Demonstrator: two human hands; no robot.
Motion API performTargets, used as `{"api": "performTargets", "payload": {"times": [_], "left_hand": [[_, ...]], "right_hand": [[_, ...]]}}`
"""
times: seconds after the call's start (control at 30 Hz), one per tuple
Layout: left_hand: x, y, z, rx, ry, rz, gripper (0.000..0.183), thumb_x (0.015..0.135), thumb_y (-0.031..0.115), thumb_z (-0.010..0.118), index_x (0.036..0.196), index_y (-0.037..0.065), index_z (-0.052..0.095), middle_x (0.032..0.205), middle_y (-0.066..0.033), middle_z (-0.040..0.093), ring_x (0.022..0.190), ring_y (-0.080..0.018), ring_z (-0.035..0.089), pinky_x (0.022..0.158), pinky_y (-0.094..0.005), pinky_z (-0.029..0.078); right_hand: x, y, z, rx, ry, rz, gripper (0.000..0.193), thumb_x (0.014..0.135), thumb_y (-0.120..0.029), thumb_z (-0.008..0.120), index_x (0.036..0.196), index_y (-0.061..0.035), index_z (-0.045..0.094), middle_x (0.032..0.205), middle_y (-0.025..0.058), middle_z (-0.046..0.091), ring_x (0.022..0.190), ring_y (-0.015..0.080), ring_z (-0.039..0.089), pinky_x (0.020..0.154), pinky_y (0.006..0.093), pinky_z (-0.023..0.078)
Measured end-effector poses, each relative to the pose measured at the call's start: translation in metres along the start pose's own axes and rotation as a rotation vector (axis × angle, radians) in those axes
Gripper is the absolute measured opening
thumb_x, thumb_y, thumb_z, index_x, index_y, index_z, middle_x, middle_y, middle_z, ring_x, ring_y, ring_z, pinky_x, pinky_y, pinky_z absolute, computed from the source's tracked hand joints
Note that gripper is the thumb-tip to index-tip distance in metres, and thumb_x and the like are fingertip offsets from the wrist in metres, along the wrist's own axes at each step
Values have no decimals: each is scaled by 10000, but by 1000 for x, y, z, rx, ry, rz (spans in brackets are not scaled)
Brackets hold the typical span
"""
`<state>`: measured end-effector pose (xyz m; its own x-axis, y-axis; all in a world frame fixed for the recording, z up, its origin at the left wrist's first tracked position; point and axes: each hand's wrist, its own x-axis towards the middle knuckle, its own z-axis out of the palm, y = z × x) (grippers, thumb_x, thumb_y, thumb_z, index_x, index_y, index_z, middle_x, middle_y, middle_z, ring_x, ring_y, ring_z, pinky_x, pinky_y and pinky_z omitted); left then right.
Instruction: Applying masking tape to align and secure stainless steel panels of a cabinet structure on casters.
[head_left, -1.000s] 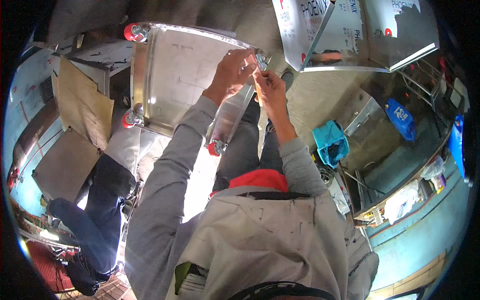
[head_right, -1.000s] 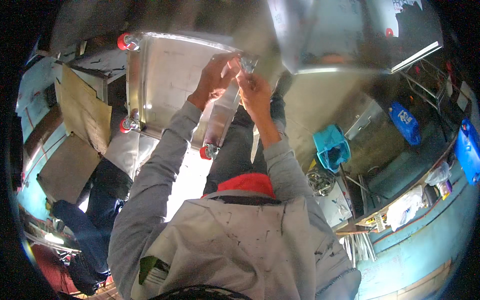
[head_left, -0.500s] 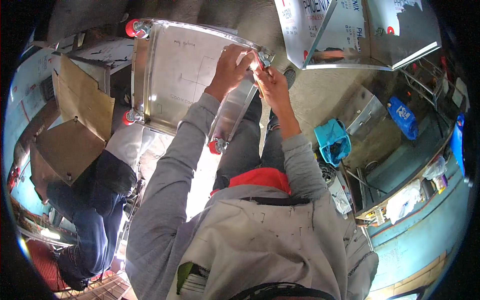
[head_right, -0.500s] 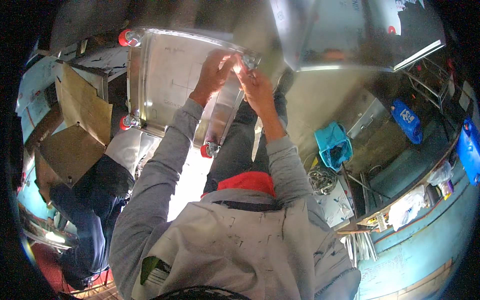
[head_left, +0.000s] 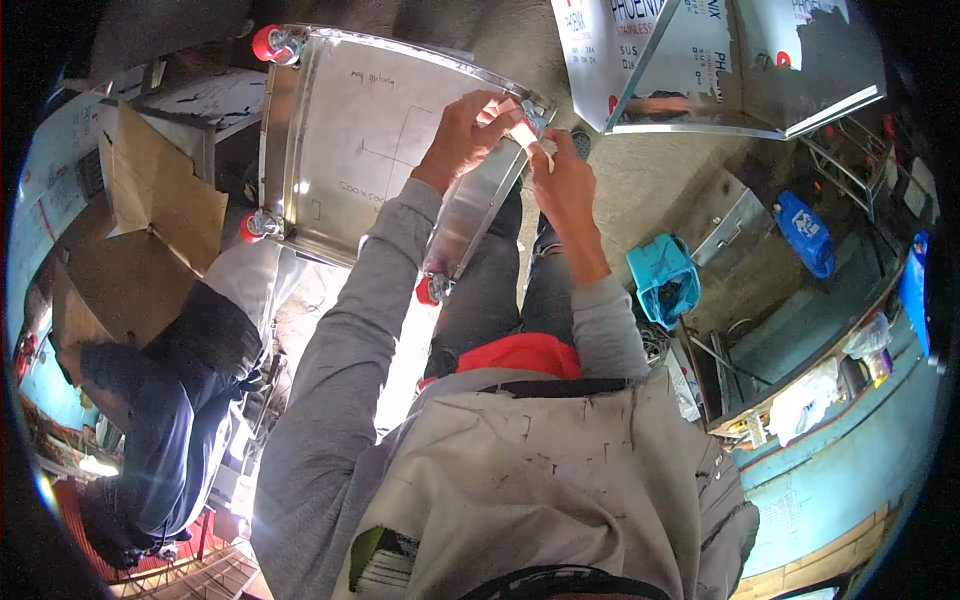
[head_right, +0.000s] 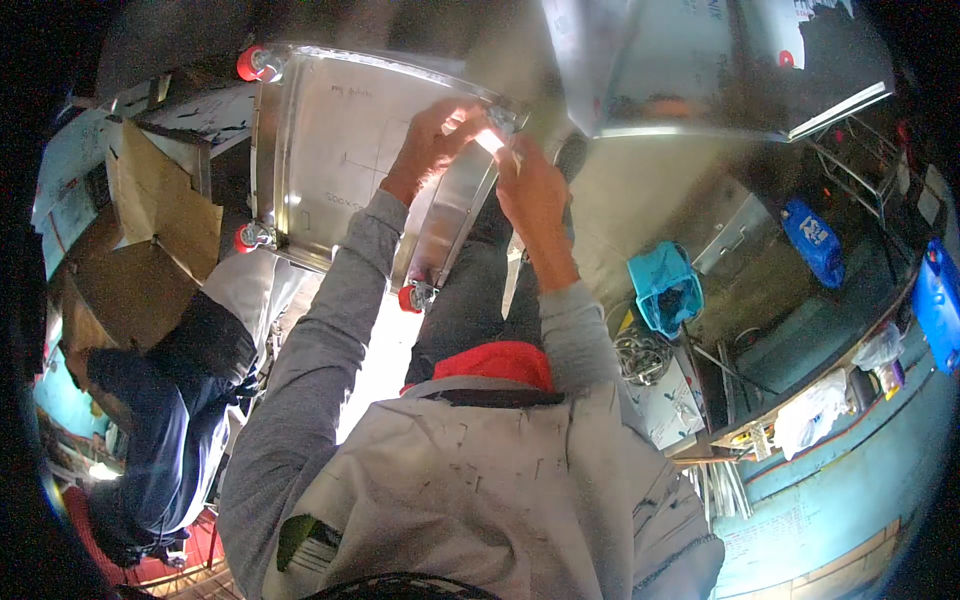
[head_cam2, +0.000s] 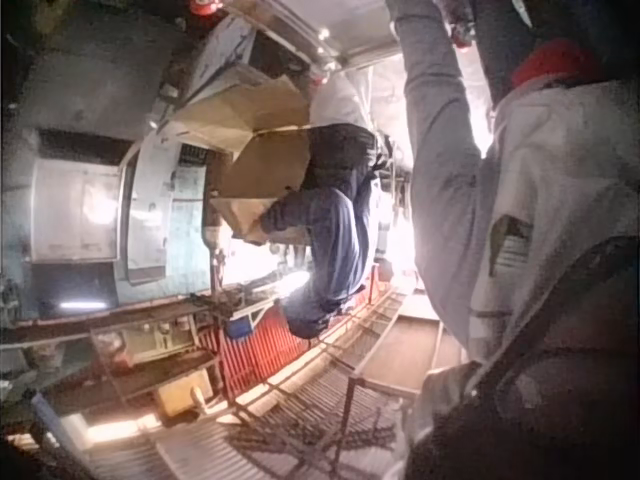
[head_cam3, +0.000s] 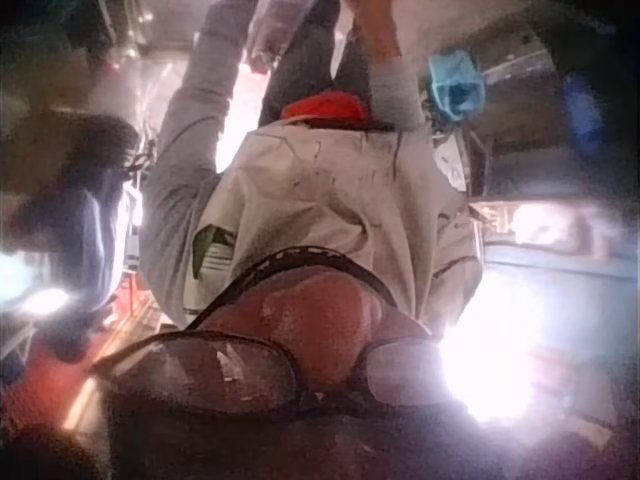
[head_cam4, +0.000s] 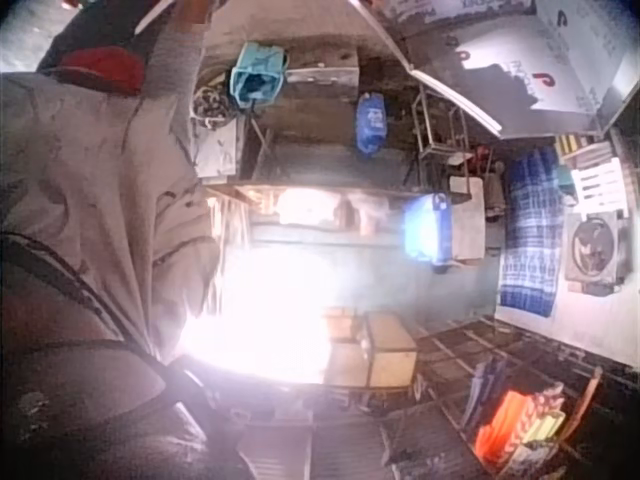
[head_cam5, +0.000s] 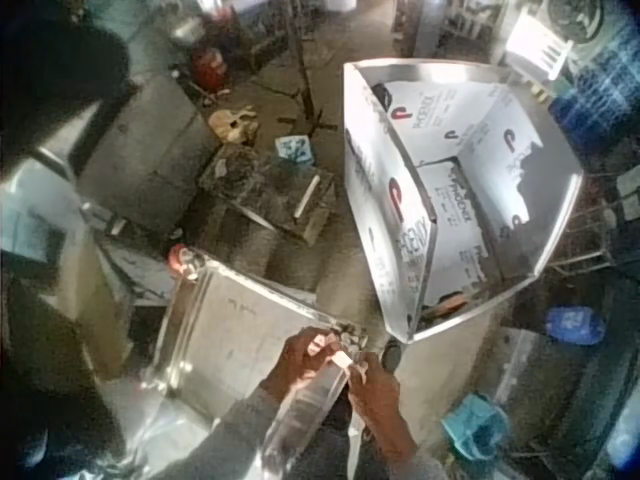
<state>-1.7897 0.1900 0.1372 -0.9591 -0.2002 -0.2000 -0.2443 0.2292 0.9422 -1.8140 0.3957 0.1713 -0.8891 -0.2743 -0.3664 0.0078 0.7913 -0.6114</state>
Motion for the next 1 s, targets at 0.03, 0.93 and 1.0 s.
{"api": "performTargets", "payload": {"times": [0.03, 0.93, 1.0], "left_hand": [[-2, 1, 1, -76, -18, -114, 421, 992, 328, 811, 1229, -16, 761, 1129, -180, 755, 989, -308, 762, 820, -413, 638], [3, -2, 8, 7, 103, -168, 325, 1025, 328, 754, 1076, 7, 760, 1066, -155, 796, 946, -275, 778, 827, -409, 620], [0, -8, 5, 132, 92, -61, 345, 1029, 338, 742, 1102, 1, 758, 1056, -163, 802, 928, -288, 782, 836, -416, 616]], "right_hand": [[6, -2, 5, 34, -24, 25, 413, 1050, -403, 671, 1314, -85, 672, 948, 252, 763, 904, 499, 745, 787, 589, 570], [8, 18, 0, 225, -114, -125, 389, 1034, -342, 721, 1324, -98, 632, 741, 163, 724, 697, 388, 738, 638, 504, 529], [15, 12, 2, 219, -100, -103, 387, 1005, -355, 747, 1254, -86, 624, 755, 193, 721, 725, 448, 727, 655, 534, 526]]}}
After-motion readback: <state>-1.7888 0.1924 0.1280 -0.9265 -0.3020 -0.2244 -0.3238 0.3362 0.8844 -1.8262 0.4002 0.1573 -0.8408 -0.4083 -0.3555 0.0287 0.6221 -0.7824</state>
